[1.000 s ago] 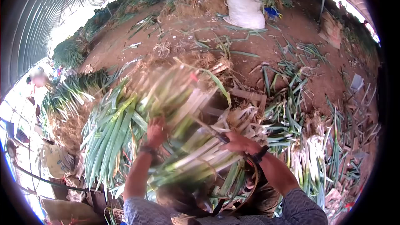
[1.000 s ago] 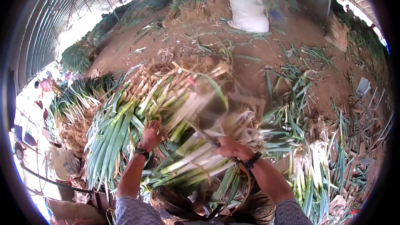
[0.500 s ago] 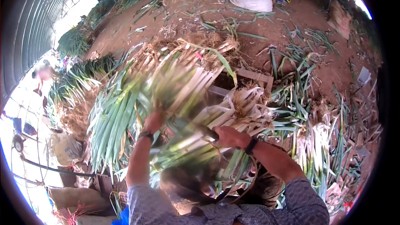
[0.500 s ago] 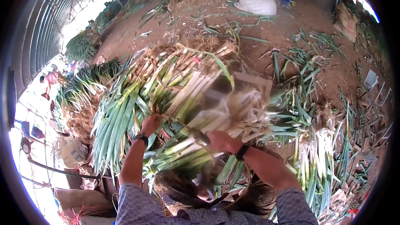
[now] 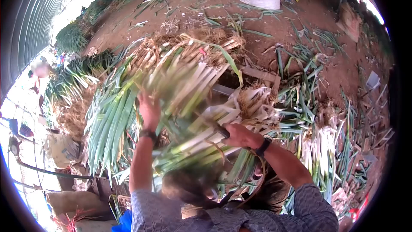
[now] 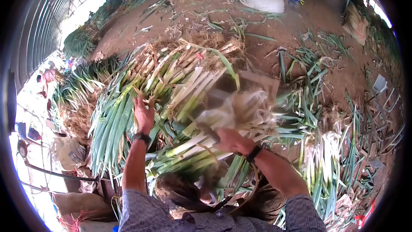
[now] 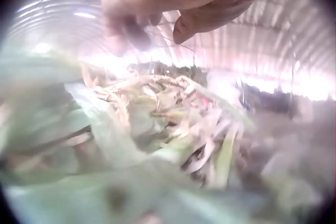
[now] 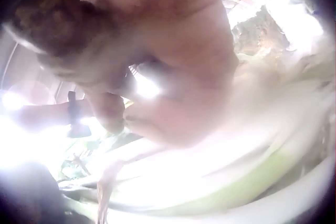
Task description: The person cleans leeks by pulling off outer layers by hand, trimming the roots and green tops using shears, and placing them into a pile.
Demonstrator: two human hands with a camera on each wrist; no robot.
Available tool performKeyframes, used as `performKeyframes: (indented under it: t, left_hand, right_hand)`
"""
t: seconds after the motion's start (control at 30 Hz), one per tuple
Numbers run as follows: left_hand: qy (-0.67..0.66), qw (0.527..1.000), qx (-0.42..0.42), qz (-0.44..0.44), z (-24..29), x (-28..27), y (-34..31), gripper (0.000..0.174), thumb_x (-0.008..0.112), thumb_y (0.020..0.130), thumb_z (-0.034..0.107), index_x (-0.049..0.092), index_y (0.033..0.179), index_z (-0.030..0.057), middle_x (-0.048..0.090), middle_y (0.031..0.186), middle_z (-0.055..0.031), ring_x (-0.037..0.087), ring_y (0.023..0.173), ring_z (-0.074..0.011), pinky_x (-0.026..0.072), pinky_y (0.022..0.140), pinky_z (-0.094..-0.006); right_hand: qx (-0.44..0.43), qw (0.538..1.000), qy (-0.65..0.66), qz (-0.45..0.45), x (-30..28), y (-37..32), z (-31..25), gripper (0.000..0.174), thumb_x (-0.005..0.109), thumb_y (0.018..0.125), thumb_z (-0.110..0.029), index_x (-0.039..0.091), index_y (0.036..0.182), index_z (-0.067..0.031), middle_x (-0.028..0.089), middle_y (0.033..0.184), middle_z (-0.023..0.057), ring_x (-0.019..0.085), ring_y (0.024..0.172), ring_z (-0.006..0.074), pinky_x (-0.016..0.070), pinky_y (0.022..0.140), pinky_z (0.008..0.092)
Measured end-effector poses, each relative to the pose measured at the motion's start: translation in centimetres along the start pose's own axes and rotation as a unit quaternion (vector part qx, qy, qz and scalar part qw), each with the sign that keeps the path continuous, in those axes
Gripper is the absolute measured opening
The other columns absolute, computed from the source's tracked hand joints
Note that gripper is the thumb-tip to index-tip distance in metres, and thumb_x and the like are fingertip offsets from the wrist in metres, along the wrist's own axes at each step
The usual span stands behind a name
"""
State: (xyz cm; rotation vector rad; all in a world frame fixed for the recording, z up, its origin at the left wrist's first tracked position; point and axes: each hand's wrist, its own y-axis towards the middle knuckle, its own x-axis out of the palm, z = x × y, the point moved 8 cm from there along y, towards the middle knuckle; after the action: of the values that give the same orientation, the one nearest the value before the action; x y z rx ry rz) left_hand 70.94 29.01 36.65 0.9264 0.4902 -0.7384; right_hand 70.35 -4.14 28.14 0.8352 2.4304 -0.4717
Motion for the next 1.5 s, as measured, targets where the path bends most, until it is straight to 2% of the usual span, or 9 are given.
performKeyframes:
  t: [0.13, 0.27, 0.43, 0.7, 0.73, 0.97, 1.13, 1.27, 1.5]
  left_hand:
    - [0.124, 0.943, -0.015, -0.309, -3.7, 4.6, -5.0, 0.022, 0.070, 0.086, 0.023, 0.064, 0.100, 0.0060, 0.066, 0.104, -0.0193, 0.063, 0.101, -0.0396, 0.0513, 0.085, -0.0471]
    - [0.145, 0.943, 0.020, -0.299, -3.1, 3.7, -5.4, 0.048, 0.068, 0.084, 0.039, 0.058, 0.120, 0.0087, 0.067, 0.111, -0.0193, 0.063, 0.106, -0.0401, 0.0507, 0.089, -0.0498]
    - [0.313, 0.794, 0.072, -0.517, -10.8, 5.9, -6.5, 0.059, 0.074, 0.069, 0.057, 0.072, 0.103, 0.0079, 0.071, 0.094, -0.0186, 0.069, 0.091, -0.0370, 0.0551, 0.079, -0.0463]
    - [0.229, 0.937, 0.095, -0.245, -5.3, 6.5, -7.7, 0.058, 0.073, 0.079, 0.029, 0.049, 0.125, 0.0024, 0.056, 0.119, -0.0257, 0.054, 0.111, -0.0444, 0.0428, 0.088, -0.0572]
    - [0.251, 0.930, 0.096, -0.252, -4.7, 6.2, -7.3, 0.052, 0.069, 0.083, 0.036, 0.055, 0.121, 0.0039, 0.060, 0.111, -0.0213, 0.062, 0.095, -0.0397, 0.0478, 0.079, -0.0537]
    - [0.129, 0.953, 0.035, -0.272, -5.7, 5.1, -6.8, 0.051, 0.068, 0.084, 0.033, 0.054, 0.126, 0.0076, 0.063, 0.110, -0.0225, 0.062, 0.100, -0.0435, 0.0500, 0.079, -0.0552]
    - [-0.013, 0.884, -0.036, -0.466, -4.8, 3.5, -6.1, 0.035, 0.074, 0.070, 0.027, 0.064, 0.090, -0.0004, 0.063, 0.078, -0.0139, 0.058, 0.075, -0.0240, 0.0464, 0.069, -0.0363]
    - [0.084, 0.829, -0.015, -0.552, -6.5, 3.2, -9.7, 0.048, 0.075, 0.073, 0.033, 0.067, 0.111, 0.0055, 0.071, 0.099, -0.0166, 0.068, 0.094, -0.0320, 0.0509, 0.082, -0.0435]
    - [0.133, 0.881, -0.044, -0.451, -6.5, 5.5, -10.2, 0.037, 0.068, 0.080, 0.038, 0.068, 0.102, 0.0076, 0.070, 0.089, -0.0178, 0.066, 0.087, -0.0382, 0.0514, 0.078, -0.0462]
  right_hand:
    - [0.019, 0.999, -0.015, -0.030, 1.7, 1.6, 0.0, 0.039, 0.071, 0.077, -0.031, 0.060, 0.098, -0.0011, 0.066, 0.087, 0.0227, 0.066, 0.084, 0.0400, 0.0498, 0.075, 0.0470]
    - [0.055, 0.997, -0.031, -0.032, 1.7, 2.4, 0.6, 0.039, 0.072, 0.076, -0.032, 0.060, 0.096, -0.0006, 0.067, 0.085, 0.0229, 0.066, 0.080, 0.0400, 0.0505, 0.072, 0.0480]
    - [0.029, 0.997, -0.043, -0.058, 2.0, 1.4, 0.5, 0.047, 0.072, 0.080, -0.040, 0.060, 0.105, -0.0024, 0.068, 0.091, 0.0198, 0.067, 0.084, 0.0341, 0.0508, 0.074, 0.0455]
    - [0.029, 0.997, -0.006, -0.066, 1.2, 1.6, 1.6, 0.049, 0.074, 0.077, -0.037, 0.060, 0.108, -0.0008, 0.068, 0.092, 0.0204, 0.067, 0.086, 0.0344, 0.0507, 0.076, 0.0433]
    - [0.029, 0.996, -0.013, -0.079, 1.3, 1.4, 1.6, 0.049, 0.074, 0.077, -0.037, 0.060, 0.108, -0.0007, 0.068, 0.092, 0.0206, 0.067, 0.086, 0.0343, 0.0507, 0.076, 0.0431]
    - [0.043, 0.996, 0.004, -0.078, 1.8, 1.1, 2.0, 0.054, 0.075, 0.078, -0.040, 0.060, 0.110, 0.0005, 0.068, 0.095, 0.0206, 0.067, 0.088, 0.0321, 0.0501, 0.077, 0.0420]
    - [0.022, 0.996, 0.023, -0.082, -0.2, 0.0, -0.6, 0.055, 0.077, 0.077, -0.038, 0.060, 0.112, 0.0013, 0.066, 0.089, 0.0161, 0.064, 0.083, 0.0266, 0.0499, 0.075, 0.0377]
    - [-0.032, 0.995, 0.062, -0.076, -0.9, -0.6, -2.2, 0.053, 0.075, 0.078, -0.039, 0.060, 0.110, 0.0005, 0.066, 0.087, 0.0176, 0.065, 0.081, 0.0302, 0.0500, 0.073, 0.0413]
    - [-0.019, 0.993, -0.107, -0.048, 2.5, -0.9, -2.1, 0.044, 0.070, 0.080, -0.034, 0.057, 0.108, -0.0018, 0.067, 0.086, 0.0254, 0.065, 0.083, 0.0441, 0.0507, 0.073, 0.0502]
